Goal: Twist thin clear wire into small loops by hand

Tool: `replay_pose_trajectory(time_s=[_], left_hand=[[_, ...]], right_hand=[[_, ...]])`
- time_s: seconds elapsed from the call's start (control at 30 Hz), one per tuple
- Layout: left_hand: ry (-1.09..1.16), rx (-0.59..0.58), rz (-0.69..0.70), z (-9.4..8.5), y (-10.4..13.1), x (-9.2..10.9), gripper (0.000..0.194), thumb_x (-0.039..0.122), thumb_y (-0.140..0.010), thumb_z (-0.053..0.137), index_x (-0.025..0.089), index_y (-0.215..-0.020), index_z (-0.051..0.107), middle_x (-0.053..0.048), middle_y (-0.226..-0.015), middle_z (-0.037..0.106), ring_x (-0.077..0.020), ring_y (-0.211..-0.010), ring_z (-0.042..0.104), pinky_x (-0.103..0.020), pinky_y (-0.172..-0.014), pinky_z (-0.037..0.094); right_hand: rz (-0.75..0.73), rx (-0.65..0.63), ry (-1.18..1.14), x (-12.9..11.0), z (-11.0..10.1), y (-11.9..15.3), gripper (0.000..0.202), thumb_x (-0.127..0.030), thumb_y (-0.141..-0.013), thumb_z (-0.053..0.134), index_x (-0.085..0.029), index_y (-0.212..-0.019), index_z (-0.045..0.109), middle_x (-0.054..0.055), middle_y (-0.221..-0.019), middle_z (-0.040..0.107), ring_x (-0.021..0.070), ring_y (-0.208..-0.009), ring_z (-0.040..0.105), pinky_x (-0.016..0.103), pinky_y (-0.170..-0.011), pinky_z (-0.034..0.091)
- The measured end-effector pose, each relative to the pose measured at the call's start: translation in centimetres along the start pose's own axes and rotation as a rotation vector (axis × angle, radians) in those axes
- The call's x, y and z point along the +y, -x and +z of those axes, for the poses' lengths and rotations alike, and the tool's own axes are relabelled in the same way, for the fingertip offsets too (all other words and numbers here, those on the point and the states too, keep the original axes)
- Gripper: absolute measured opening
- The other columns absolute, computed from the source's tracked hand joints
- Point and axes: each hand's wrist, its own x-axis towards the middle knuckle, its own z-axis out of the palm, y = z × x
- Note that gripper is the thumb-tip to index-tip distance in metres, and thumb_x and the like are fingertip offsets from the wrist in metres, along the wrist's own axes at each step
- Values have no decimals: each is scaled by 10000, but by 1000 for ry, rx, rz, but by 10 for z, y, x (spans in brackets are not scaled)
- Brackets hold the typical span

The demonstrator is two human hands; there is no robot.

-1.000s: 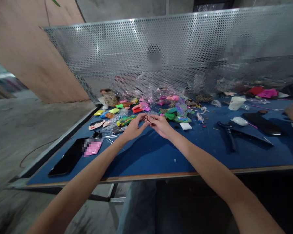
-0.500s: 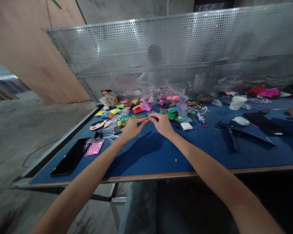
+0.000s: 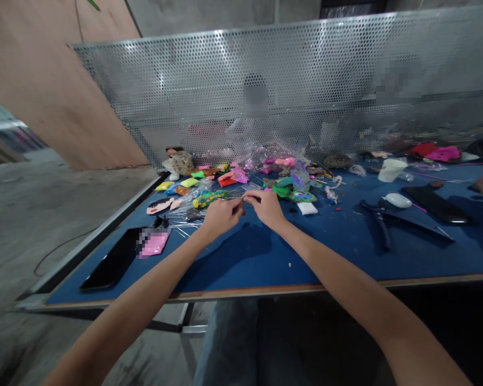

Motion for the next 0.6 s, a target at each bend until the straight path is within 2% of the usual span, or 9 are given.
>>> replay_pose_trajectory(time_s=[0.1,0.3,0.4,0.5,0.6], left_hand=[[25,-8,2,2,0,0,240,292,-925,514,213,-877,736,-75,-753,739,-228,-743,691,-320,-730,499],[57,-43,-10,0,0,4,235,283,-918,520,213,-869,739,-75,-750,736,-228,-730,688,-317,-726,492],[56,-16,-29,-5,0,3,232,281,-908,526,229,-854,746,-58,-735,735,-225,-703,680,-317,-711,482],[65,52,-40,-13,0,3,250,287,-908,524,241,-806,748,-26,-698,731,-205,-650,664,-308,-686,470],[259,47,-33,-18,0,3,289,281,-932,489,224,-800,740,5,-697,741,-151,-560,644,-270,-644,482]], right_hand=[[-37,11,33,1,0,1,212,-302,-911,601,-235,-924,803,35,-919,787,228,-813,703,314,-778,501],[-71,5,68,1,-1,0,205,-273,-923,594,-243,-908,796,35,-945,787,237,-894,714,317,-843,498],[-77,25,68,-2,-1,-2,191,-275,-921,598,-240,-887,783,39,-957,783,236,-918,704,323,-875,493],[-83,28,21,-7,0,-3,192,-299,-929,590,-220,-902,763,46,-930,768,219,-860,688,309,-813,496],[-88,17,-20,-9,-2,-3,203,-328,-937,586,-201,-954,744,48,-897,746,188,-745,644,291,-694,477]])
